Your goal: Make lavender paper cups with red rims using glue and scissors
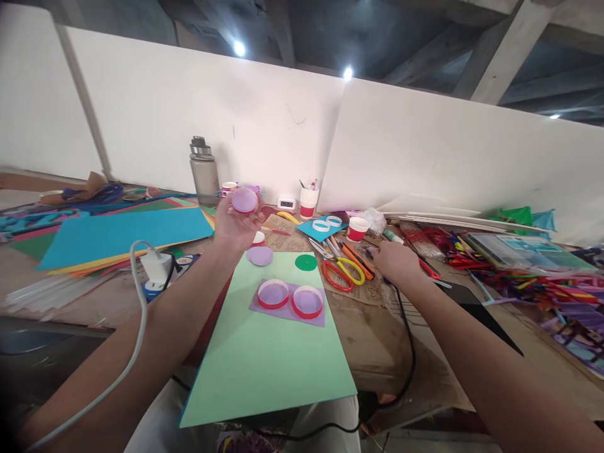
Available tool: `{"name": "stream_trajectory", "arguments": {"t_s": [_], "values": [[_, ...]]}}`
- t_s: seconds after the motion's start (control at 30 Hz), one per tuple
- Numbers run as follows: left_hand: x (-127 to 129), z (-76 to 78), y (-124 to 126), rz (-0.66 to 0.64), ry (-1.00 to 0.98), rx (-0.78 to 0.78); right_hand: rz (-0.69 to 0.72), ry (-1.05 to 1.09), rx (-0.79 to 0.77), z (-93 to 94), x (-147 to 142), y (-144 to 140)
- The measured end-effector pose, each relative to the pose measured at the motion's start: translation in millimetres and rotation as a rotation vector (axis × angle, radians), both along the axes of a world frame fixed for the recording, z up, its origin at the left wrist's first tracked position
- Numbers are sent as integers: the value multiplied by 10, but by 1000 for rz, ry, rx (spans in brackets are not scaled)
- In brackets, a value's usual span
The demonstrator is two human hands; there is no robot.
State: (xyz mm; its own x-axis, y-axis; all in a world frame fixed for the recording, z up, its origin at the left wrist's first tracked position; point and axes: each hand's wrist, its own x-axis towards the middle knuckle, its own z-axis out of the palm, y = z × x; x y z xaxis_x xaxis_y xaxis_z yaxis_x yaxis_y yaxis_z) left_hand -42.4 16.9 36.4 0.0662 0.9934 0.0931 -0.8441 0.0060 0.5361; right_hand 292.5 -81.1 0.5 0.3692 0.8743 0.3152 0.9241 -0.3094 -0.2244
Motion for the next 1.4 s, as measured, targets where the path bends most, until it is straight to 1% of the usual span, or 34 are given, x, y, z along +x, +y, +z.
{"name": "stream_trajectory", "arguments": {"t_s": [0.07, 0.1, 0.17, 0.2, 0.23, 0.3, 0.4, 0.47, 0.57, 0.67, 0.77, 0.83, 0.97, 1.07, 1.2, 1.4], "values": [[48, -17, -36, -94, 10, -7, 81, 7, -21, 25, -265, 65], [70, -25, -57, -133, 11, -14, 186, 50, -22, 39, -423, 103], [107, -45, -94, -204, 13, -8, 398, 179, 92, 75, -756, 178], [122, -57, -108, -239, 23, -3, 469, 239, 169, 97, -919, 213], [135, -72, -116, -265, 39, 0, 524, 306, 243, 123, -1070, 246], [156, -108, -119, -272, 76, 31, 609, 427, 335, 184, -1318, 300], [179, -167, -102, -270, 116, 137, 711, 557, 439, 295, -1524, 358], [189, -198, -94, -287, 168, 186, 762, 566, 462, 370, -1562, 383], [195, -228, -94, -314, 225, 244, 783, 502, 464, 448, -1542, 410], [193, -248, -100, -342, 239, 278, 790, 463, 464, 463, -1507, 437], [194, -263, -107, -367, 262, 295, 777, 496, 476, 433, -1489, 467], [199, -266, -114, -338, 276, 301, 766, 529, 501, 410, -1483, 479], [212, -258, -131, -188, 300, 353, 773, 588, 516, 390, -1483, 460], [220, -254, -134, -116, 334, 390, 795, 608, 507, 392, -1482, 421], [226, -265, -133, -90, 367, 422, 820, 607, 481, 371, -1447, 402], [221, -271, -134, -68, 456, 442, 759, 683, 456, 284, -1398, 439]]}}
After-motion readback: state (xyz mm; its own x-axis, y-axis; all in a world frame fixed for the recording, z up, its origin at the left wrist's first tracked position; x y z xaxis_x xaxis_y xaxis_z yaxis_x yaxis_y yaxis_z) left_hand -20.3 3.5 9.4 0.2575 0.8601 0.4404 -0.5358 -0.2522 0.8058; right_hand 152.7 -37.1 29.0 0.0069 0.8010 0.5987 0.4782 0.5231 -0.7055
